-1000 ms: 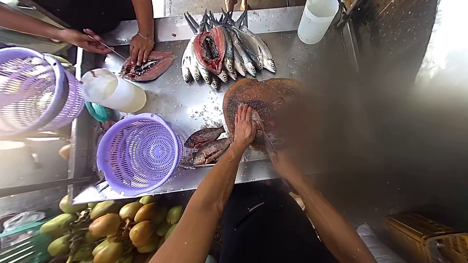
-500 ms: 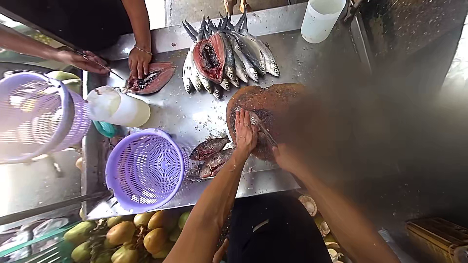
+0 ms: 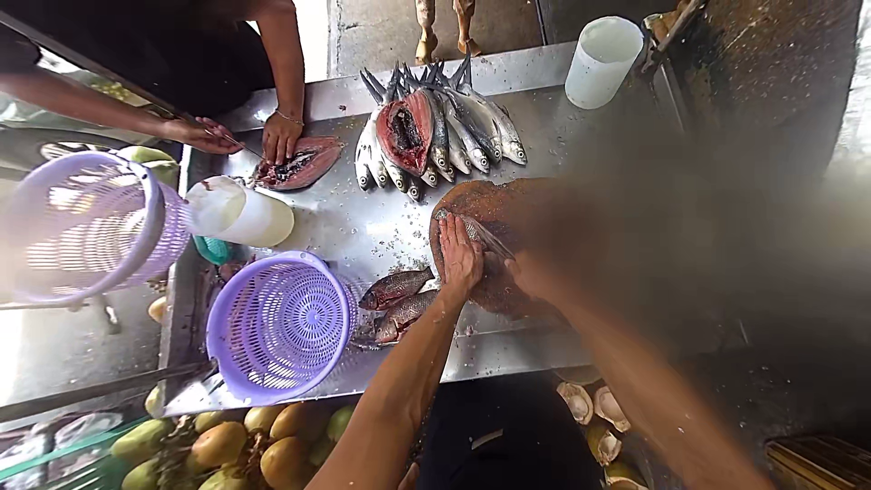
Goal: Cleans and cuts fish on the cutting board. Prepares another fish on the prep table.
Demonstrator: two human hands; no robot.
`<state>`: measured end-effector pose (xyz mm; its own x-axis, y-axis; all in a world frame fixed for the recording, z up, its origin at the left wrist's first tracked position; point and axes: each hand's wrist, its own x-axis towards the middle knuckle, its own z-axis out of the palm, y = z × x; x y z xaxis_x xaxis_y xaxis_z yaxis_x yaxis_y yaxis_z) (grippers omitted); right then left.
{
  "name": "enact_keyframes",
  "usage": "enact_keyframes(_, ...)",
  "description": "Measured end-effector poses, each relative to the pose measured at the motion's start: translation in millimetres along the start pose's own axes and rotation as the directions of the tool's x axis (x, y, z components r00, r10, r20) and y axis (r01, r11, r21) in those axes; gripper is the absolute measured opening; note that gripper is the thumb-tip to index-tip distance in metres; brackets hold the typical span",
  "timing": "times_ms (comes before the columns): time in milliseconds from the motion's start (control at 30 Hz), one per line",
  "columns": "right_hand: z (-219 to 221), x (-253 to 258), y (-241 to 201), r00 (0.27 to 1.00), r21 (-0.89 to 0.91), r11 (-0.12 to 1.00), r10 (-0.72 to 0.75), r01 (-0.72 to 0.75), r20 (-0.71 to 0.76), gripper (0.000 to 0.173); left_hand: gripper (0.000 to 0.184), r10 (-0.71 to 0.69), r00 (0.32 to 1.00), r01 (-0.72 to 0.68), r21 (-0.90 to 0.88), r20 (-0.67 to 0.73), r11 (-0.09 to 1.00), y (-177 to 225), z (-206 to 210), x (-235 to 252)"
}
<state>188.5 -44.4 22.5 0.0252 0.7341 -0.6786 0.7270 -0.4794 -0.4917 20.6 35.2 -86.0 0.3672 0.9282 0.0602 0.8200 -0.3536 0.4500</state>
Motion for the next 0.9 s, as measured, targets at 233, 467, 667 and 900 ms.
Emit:
enact_keyframes(233, 1, 47, -39, 0.997, 0.059, 0.998, 0.03, -0.026, -0.064, 0.048, 0.066, -0.009, 1.0, 0.009, -0.023, -0.029, 1.0, -1, 2, 0)
enact_keyframes(467, -6, 0, -21, 0.995, -0.142, 0.985, 0.1, -0.095, 0.027, 0.046, 0.065, 0.009, 1.0, -0.007, -0.119, 0.011, 0.993, -5, -8, 3)
enact_keyframes(667, 12, 22, -13, 0.993, 0.308, 0.947, 0.061, -0.09, 0.103, 0.044, 0.059, -0.532, 0.844, 0.518, -0.366, 0.07, 0.773, 36, -53, -9)
enact_keyframes(900, 54, -6, 1, 0.994, 0.741, 0.668, -0.012, -0.07, 0.105, 0.037, 0.055, -0.522, 0.809, 0.586, -0.299, 0.27, 0.753, 44, -63, 7)
